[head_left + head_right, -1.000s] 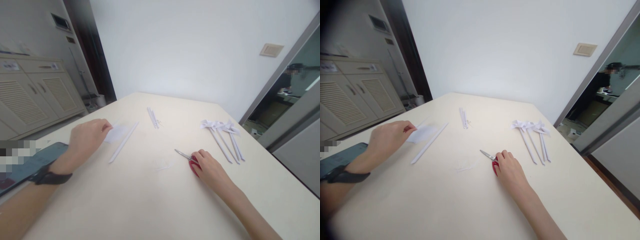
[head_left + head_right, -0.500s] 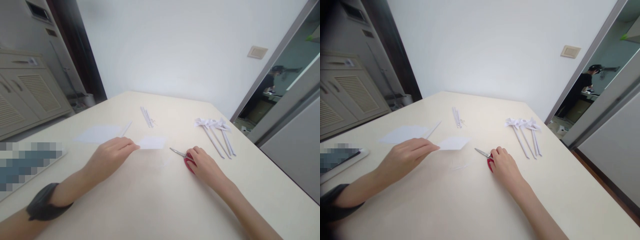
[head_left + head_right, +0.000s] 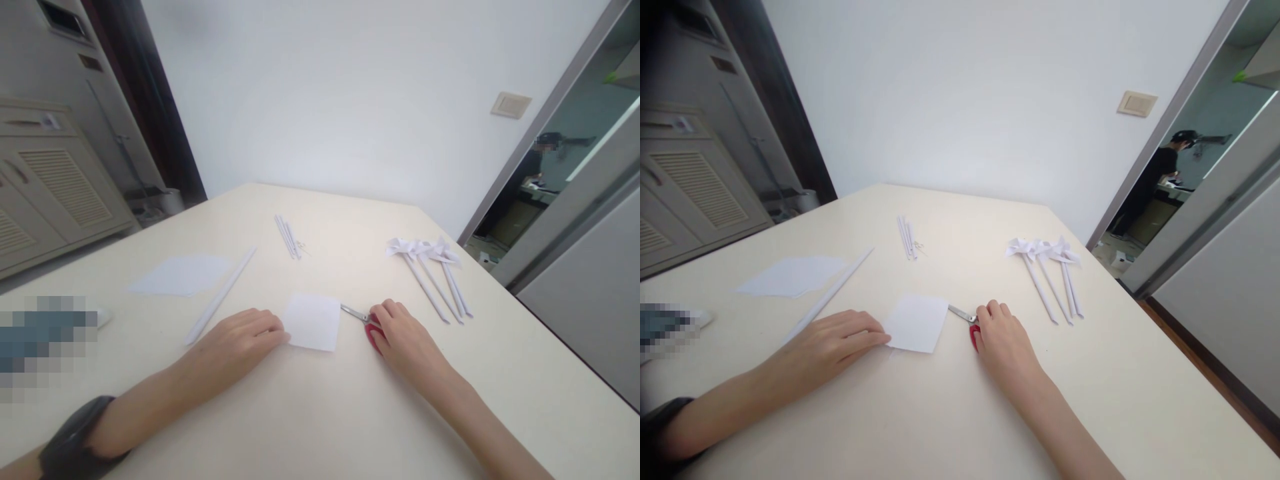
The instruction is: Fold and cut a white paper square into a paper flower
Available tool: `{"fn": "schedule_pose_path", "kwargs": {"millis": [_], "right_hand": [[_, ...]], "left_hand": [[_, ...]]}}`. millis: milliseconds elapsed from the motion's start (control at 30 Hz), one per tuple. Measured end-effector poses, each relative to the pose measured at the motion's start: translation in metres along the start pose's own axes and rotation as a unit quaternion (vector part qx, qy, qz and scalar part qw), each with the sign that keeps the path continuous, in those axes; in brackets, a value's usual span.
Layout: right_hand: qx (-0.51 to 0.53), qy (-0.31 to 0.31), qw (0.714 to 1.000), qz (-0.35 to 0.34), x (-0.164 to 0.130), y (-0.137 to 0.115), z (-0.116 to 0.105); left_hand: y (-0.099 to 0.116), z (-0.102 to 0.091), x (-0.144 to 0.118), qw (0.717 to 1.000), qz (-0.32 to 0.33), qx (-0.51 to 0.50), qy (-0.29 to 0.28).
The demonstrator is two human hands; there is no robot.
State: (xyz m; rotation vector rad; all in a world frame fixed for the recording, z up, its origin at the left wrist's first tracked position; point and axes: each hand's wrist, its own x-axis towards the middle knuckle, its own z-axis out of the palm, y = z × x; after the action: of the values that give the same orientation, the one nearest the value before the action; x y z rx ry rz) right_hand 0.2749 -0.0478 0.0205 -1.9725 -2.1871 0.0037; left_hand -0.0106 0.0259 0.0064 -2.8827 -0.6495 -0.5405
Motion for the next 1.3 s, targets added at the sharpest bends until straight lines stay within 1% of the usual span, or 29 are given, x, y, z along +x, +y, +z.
{"fn": "schedule_pose_path", "kwargs": {"millis": [67, 200, 400, 567, 600, 733, 800, 967, 1067, 1133, 1233, 1300], "right_hand": [[0.001, -0.003, 1.000, 0.005, 0.000, -0.001, 0.000], [0.005, 0.000, 1.000, 0.005, 0.000, -0.002, 0.001], [0.013, -0.003, 1.000, 0.019, 0.001, -0.003, 0.000], [-0.001, -0.012, 0.999, 0.044, 0.002, -0.005, 0.007], [-0.004, -0.006, 0.999, 0.047, 0.002, -0.006, 0.009], [-0.004, 0.024, 0.999, 0.045, 0.001, -0.007, 0.019], [0.001, 0.025, 0.999, 0.046, 0.001, -0.007, 0.021], [0.007, 0.033, 0.998, 0.052, 0.002, -0.009, 0.022], [0.001, 0.032, 0.998, 0.056, 0.002, -0.011, 0.020], [-0.002, 0.027, 0.998, 0.058, 0.002, -0.012, 0.019], [-0.014, 0.042, 0.997, 0.057, 0.001, -0.012, 0.019], [-0.020, 0.052, 0.997, 0.055, 0.000, -0.012, 0.020]], "left_hand": [[-0.001, 0.003, -0.001, 1.000, -0.003, -0.008, 0.005], [0.000, 0.003, 0.000, 1.000, -0.017, -0.018, -0.003], [0.004, 0.000, 0.001, 0.999, -0.006, -0.035, 0.026], [0.003, 0.004, -0.002, 0.999, -0.033, -0.040, 0.004], [0.002, 0.004, -0.003, 0.998, -0.039, -0.041, -0.008], [0.002, 0.003, -0.005, 0.997, -0.050, -0.051, -0.008], [0.003, 0.001, -0.004, 0.997, -0.060, -0.056, -0.009], [0.005, 0.001, -0.003, 0.996, -0.065, -0.055, -0.003], [0.004, 0.004, -0.004, 0.996, -0.063, -0.061, 0.014], [0.004, 0.006, -0.005, 0.996, -0.057, -0.062, 0.005], [0.004, 0.006, -0.006, 0.997, -0.046, -0.062, -0.021], [0.005, 0.006, -0.005, 0.997, -0.041, -0.061, -0.028]]}}
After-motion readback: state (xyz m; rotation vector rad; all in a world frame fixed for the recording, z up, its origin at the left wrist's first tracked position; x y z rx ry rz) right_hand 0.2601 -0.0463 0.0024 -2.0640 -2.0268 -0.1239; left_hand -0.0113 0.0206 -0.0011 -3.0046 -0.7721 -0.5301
